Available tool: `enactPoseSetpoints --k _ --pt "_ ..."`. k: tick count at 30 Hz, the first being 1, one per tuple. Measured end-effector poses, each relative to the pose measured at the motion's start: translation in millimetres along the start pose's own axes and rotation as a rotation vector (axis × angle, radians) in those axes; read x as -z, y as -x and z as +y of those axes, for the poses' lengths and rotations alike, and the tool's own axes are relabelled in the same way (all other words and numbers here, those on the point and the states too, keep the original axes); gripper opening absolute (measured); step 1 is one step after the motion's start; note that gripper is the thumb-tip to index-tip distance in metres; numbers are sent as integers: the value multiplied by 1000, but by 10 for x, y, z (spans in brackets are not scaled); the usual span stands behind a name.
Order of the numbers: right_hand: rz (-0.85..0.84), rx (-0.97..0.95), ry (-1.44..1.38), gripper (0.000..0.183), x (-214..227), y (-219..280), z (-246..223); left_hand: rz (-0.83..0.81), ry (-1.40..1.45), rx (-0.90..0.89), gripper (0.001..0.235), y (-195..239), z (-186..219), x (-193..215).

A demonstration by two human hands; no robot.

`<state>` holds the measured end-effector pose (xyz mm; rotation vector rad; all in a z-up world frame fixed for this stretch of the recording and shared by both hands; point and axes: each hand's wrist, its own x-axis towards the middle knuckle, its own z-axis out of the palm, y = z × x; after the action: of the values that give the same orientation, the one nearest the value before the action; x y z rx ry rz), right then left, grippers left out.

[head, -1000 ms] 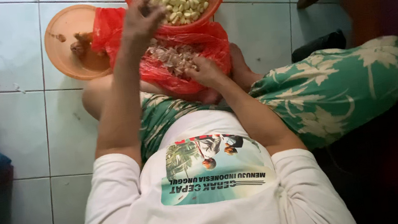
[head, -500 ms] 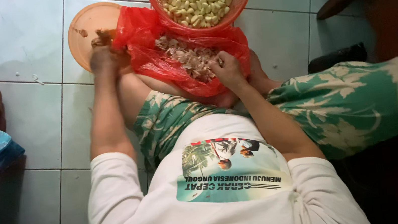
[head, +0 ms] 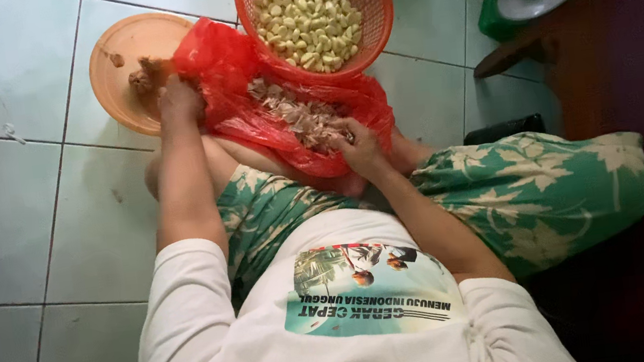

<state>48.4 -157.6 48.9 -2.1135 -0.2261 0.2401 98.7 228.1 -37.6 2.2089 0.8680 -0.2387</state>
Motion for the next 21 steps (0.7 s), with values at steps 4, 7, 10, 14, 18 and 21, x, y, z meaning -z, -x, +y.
enactPoseSetpoints --k 4,7,10,14,18,21 --pt "-135 91 44 18 42 61 -184 183 -293 -84 85 -60 -163 45" --pt "-91 177 63 18 18 63 -110 26 -18 175 128 138 -135 169" --pt "-127 112 -19 17 76 72 -276 -38 -212 294 111 1 -182 98" --pt "-115 48 -32 21 96 -37 -266 410 -426 114 34 -454 -500 -280" --pt "-52 121 -187 15 -104 -642 72 361 -396 149 70 118 -84 217" --pt "-102 -88 -276 33 42 -836 -293 512 84 -5 32 25 -189 353"
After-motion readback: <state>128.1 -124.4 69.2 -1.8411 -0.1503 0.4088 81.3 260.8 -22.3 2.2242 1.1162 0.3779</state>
